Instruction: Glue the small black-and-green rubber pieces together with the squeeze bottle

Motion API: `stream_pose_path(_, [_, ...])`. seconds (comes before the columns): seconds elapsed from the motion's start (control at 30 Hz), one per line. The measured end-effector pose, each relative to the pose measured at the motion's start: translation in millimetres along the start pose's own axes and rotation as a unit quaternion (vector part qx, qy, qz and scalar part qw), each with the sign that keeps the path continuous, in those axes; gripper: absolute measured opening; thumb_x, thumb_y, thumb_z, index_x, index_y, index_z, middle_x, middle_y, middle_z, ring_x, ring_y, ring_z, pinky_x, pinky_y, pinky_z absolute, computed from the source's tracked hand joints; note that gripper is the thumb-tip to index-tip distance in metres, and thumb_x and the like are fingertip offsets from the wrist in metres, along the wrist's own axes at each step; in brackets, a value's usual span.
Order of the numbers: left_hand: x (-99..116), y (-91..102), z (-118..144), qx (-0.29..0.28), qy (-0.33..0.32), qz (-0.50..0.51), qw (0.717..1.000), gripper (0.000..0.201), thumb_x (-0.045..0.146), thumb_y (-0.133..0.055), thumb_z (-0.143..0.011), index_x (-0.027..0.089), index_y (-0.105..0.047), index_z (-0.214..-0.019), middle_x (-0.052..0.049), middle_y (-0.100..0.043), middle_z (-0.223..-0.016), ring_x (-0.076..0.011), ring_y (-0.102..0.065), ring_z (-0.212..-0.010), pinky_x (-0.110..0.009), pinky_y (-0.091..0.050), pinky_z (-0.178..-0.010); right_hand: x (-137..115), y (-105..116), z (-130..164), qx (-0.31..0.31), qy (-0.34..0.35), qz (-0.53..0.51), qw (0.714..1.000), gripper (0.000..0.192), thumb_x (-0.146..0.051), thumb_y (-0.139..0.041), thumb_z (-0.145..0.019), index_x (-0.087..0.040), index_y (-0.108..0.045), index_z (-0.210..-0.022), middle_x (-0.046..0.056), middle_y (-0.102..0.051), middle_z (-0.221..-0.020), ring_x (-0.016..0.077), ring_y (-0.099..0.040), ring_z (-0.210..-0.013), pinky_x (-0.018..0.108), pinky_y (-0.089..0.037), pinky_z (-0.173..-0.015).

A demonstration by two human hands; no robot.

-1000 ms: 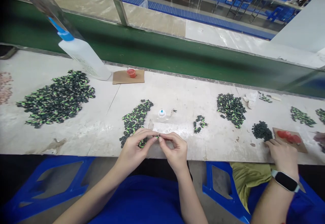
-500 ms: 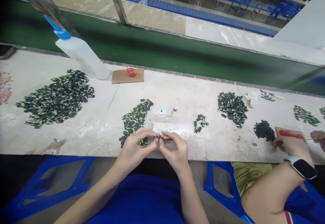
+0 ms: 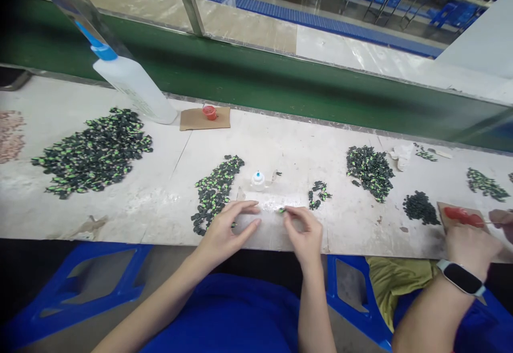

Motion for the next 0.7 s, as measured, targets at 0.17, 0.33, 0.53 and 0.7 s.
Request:
stream_pose_path(0.17, [-16, 38.0, -8, 0.069, -0.028, -0.173, 0.982, 0.010, 0.019, -0.056, -0.085, 0.021, -0.065, -0.085, -0.004, -0.072, -0.090, -0.0236, -0.058, -0.092, -0.039, -0.043, -0.077, -1, 38, -12, 0.207, 0.044, 0.160, 0.964, 0.020, -0.033, -0.068, -0.077, -0.019, -0.072, -0.091, 0.010, -0.069, -0.099, 0.0248, -0.064, -0.095, 0.044, -0.052, -0.086])
stream_pose_path(0.33, [-28, 36.9, -15, -0.033, -0.063, -0.282, 0.957, 0.032, -0.001, -0.046, -0.080, 0.021, -0.068, -0.086, -0.005, -0.072, -0.090, -0.0253, -0.053, -0.092, -0.038, -0.041, -0.071, -17, -20, -26, 0.085, 0.112, 0.193, 0.971, 0.034, -0.043, -0.070, -0.077, -0.021, -0.069, -0.102, 0.009, -0.068, -0.099, 0.0270, -0.057, -0.101, 0.048, -0.046, -0.092])
stream_pose_path(0.53, [-26, 29.4, -19, -0.084, -0.054, -0.349, 0.932, 0.041, -0.008, -0.041, -0.072, 0.020, -0.067, -0.084, -0.007, -0.069, -0.086, -0.0257, -0.051, -0.088, -0.037, -0.042, -0.070, -9, -73, -42, -0.021, 0.064, 0.172, 0.983, 0.046, -0.043, -0.075, -0.071, -0.018, -0.065, -0.109, 0.012, -0.066, -0.107, 0.0299, -0.048, -0.107, 0.048, -0.044, -0.094])
stream_pose_path(0.7, [-21, 24.3, -22, -0.110, -0.033, -0.411, 0.905, 0.034, -0.007, -0.039, -0.075, 0.016, -0.062, -0.083, -0.012, -0.062, -0.082, -0.0292, -0.050, -0.083, -0.038, -0.040, -0.068, -9, -78, -43, -0.030, 0.039, 0.106, 0.993, 0.031, -0.036, -0.075, -0.072, -0.021, -0.063, -0.095, 0.012, -0.066, -0.107, 0.0299, -0.049, -0.112, 0.048, -0.041, -0.098])
Point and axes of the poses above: each hand's wrist, its own z-axis away from the middle knuckle, its own y-axis out of the back of the hand, x = y × z, the point moved 6 cm from there along -z, towards the middle knuckle
